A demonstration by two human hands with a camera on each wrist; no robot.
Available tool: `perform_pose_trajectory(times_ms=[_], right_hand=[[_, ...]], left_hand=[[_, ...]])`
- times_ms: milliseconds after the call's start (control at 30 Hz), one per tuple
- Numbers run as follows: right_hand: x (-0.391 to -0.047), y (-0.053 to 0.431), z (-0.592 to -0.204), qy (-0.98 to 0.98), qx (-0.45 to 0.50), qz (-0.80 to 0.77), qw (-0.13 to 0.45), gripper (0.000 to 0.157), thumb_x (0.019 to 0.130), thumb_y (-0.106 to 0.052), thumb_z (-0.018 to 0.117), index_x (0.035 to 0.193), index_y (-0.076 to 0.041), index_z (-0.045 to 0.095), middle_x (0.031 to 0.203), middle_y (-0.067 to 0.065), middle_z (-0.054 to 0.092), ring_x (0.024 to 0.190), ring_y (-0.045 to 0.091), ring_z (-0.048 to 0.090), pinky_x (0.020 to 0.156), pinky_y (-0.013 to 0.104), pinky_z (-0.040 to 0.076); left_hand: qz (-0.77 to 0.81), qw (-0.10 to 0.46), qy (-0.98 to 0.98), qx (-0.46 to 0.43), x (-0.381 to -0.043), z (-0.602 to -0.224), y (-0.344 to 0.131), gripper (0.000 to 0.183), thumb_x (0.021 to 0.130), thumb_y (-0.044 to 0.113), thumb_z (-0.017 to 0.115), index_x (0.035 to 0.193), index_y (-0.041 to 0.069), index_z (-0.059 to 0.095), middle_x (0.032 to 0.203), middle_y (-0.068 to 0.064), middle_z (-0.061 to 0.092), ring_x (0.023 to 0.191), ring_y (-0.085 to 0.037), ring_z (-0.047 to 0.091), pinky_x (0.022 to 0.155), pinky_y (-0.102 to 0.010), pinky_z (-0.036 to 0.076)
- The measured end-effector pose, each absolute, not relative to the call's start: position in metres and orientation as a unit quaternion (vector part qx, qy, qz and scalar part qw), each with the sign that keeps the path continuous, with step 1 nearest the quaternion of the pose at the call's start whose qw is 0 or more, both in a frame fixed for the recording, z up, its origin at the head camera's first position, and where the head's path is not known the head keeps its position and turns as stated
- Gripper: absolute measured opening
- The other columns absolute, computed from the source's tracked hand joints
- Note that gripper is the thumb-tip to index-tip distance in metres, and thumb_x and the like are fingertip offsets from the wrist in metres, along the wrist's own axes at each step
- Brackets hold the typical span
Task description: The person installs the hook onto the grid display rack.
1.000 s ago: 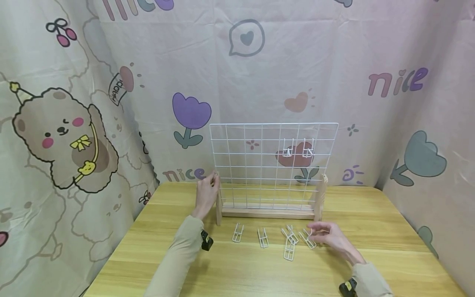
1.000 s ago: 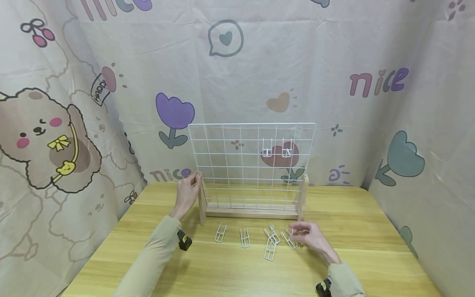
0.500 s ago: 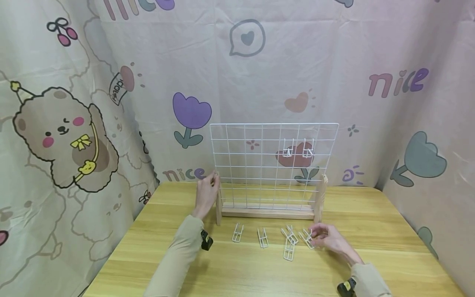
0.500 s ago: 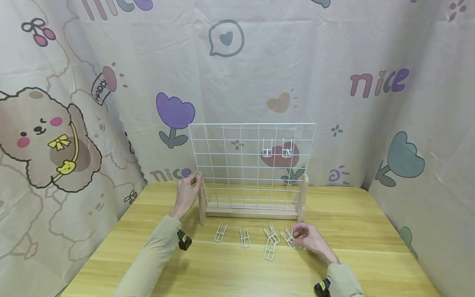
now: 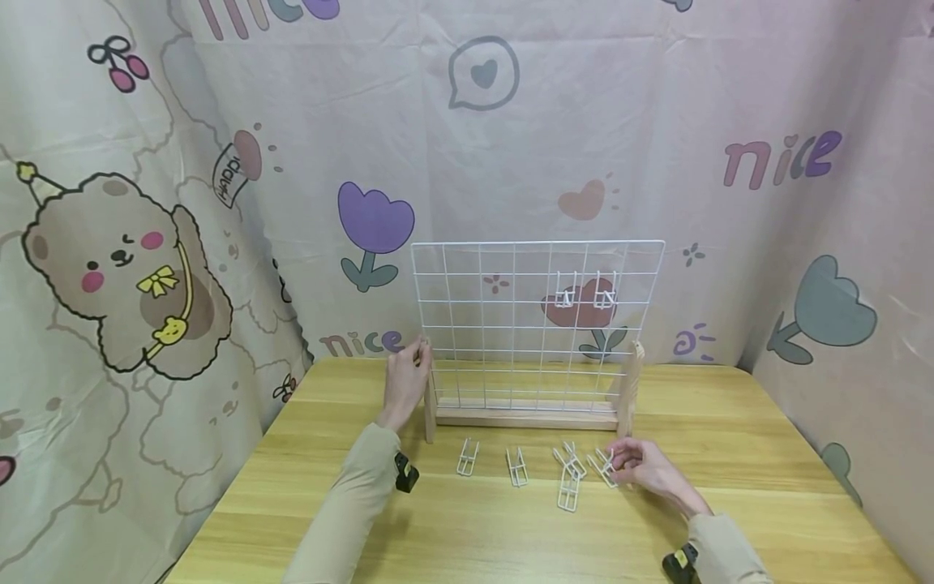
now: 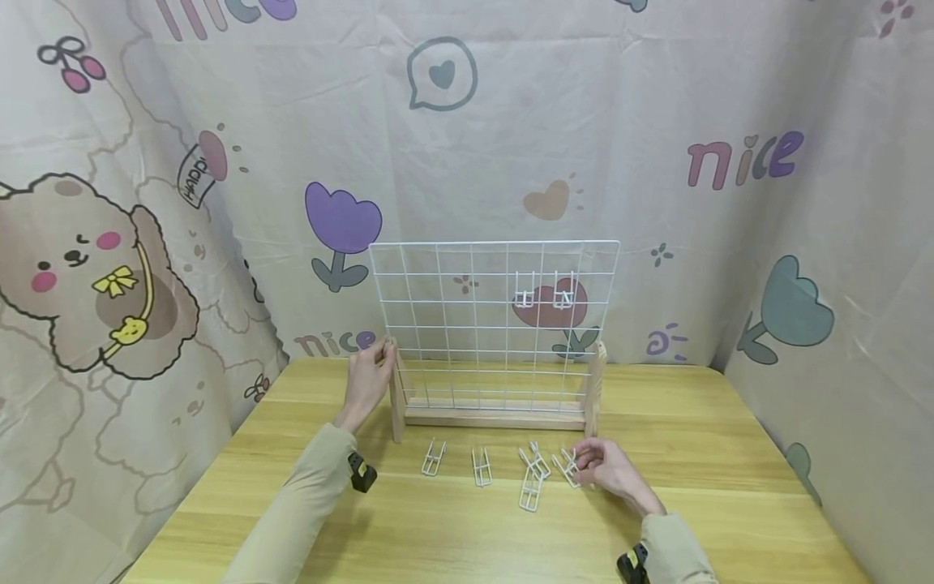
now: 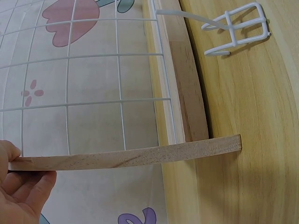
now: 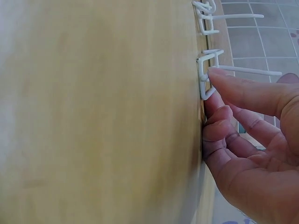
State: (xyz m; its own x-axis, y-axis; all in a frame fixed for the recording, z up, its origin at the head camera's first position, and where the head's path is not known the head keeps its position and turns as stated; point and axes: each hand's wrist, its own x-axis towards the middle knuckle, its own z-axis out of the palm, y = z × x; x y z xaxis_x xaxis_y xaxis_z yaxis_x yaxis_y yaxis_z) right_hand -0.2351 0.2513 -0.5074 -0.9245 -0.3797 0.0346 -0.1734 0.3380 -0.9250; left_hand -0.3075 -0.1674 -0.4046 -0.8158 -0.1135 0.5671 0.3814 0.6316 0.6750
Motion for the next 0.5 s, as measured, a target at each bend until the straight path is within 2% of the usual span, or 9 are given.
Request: perform_pose_trajectory(times_ms=[500], right_hand=[[-0.2327, 0.2496, -0.5058, 0.815, -0.16, -0.548, 0.101, 0.047, 0.073, 0.013, 0.07, 0.115, 0.025, 0.052, 0.092, 0.024, 0.066, 0.076, 0.007, 0.059, 0.064, 0.018, 0.052]], left_hand=[[-0.419, 0.292, -0.856, -0.081, -0.3058, -0.4052, -0.1682, 0.028, 0.103, 0.011, 0.056, 0.121, -0.007, 0.066, 0.121, -0.03, 0.067, 0.11, -0.042, 0.069, 0.087, -0.046, 0.061]])
